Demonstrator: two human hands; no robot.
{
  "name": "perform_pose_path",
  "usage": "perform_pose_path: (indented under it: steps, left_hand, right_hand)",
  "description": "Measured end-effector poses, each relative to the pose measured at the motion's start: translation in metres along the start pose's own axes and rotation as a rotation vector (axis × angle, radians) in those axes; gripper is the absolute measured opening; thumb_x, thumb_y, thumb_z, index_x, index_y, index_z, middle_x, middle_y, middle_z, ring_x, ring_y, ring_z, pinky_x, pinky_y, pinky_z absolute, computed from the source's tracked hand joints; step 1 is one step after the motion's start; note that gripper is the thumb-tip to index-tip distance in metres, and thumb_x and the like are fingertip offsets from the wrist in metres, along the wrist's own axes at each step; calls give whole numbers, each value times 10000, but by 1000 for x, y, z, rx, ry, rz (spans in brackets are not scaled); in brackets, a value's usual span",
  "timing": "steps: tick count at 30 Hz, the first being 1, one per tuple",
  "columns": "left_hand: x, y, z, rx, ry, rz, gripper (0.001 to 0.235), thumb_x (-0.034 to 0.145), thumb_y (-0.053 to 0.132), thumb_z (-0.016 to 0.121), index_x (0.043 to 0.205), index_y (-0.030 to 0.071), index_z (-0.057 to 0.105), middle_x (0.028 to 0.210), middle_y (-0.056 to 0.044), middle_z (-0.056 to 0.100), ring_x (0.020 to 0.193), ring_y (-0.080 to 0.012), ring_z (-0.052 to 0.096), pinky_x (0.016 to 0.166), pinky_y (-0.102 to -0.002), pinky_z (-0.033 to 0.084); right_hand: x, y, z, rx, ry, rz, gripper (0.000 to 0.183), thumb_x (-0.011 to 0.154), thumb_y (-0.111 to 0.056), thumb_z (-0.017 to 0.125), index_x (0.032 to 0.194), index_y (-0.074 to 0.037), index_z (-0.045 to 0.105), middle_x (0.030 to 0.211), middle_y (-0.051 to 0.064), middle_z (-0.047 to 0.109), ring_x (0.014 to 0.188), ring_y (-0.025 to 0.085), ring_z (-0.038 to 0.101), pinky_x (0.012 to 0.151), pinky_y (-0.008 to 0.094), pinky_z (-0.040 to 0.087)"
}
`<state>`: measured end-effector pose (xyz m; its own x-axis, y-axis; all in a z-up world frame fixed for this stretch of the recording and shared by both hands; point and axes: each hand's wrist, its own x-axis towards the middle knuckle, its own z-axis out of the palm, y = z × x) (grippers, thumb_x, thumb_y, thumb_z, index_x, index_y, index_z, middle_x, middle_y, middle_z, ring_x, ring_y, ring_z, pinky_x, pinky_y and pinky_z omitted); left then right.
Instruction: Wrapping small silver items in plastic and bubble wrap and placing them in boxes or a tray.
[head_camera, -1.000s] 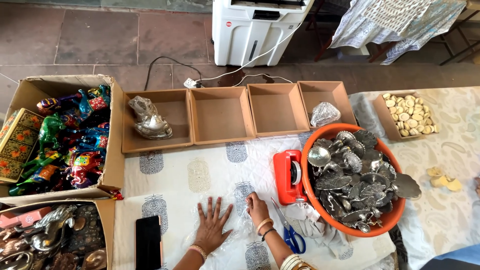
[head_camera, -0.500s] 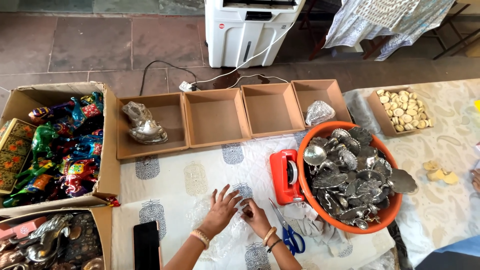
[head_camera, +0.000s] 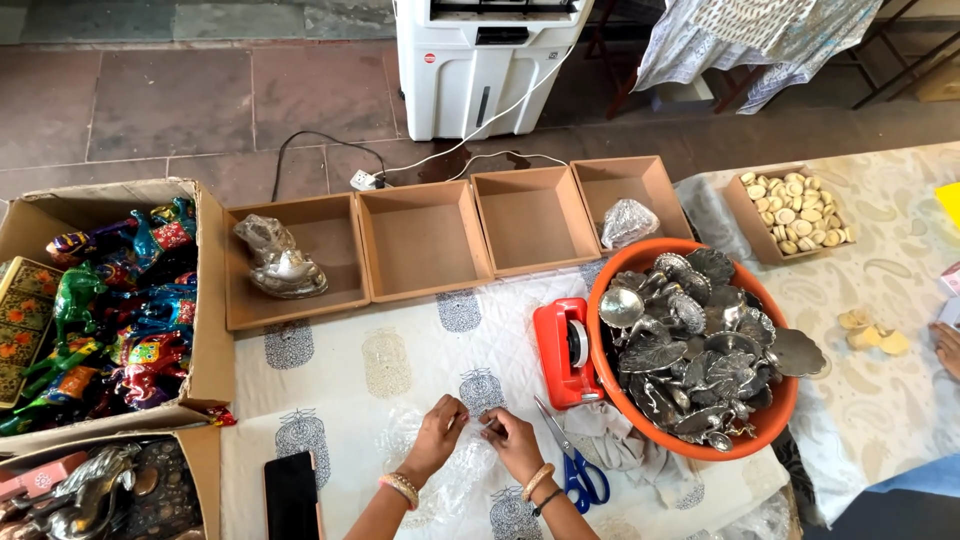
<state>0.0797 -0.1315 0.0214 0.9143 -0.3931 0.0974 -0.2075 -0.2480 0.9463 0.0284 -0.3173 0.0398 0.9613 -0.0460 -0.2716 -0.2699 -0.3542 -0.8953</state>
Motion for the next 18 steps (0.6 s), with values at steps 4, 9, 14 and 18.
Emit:
perform_pose_path:
  steps: [4,9,14,18]
  left_hand:
    - [0,-7,-10,-22,19,-16,56,916,41,657,915,2,618,882,-133,637,747,-276,644,673,-374,525]
    - [17,41,-41,18,-302,-283,161,915,213,708,1004,79,722,958,-103,748,858,-243,711,769,-356,548]
    - [19,54,-33,203,-332,-249,139,873,231,737,953,118,757,945,-85,751,853,-263,726,791,-369,563]
    - [12,48,-21,326,-166,-133,97,854,210,745,863,113,739,861,-70,747,786,-293,699,814,-399,544]
  right_hand:
    - [-2,9,4,-9,-27,21,139,868,8,742,992,-30,694,762,28,714,692,80,644,649,255,538]
    - [-5,-4,1,-84,9,-75,194,836,-11,782,985,-38,661,801,50,716,710,117,681,667,267,556]
    - [-3,-19,-3,-115,28,-106,277,836,-27,787,1043,-56,605,778,54,711,691,143,682,664,286,545]
    - [-9,-27,-4,-56,-12,-102,296,846,-23,782,1059,-64,581,737,51,697,681,134,670,674,280,542]
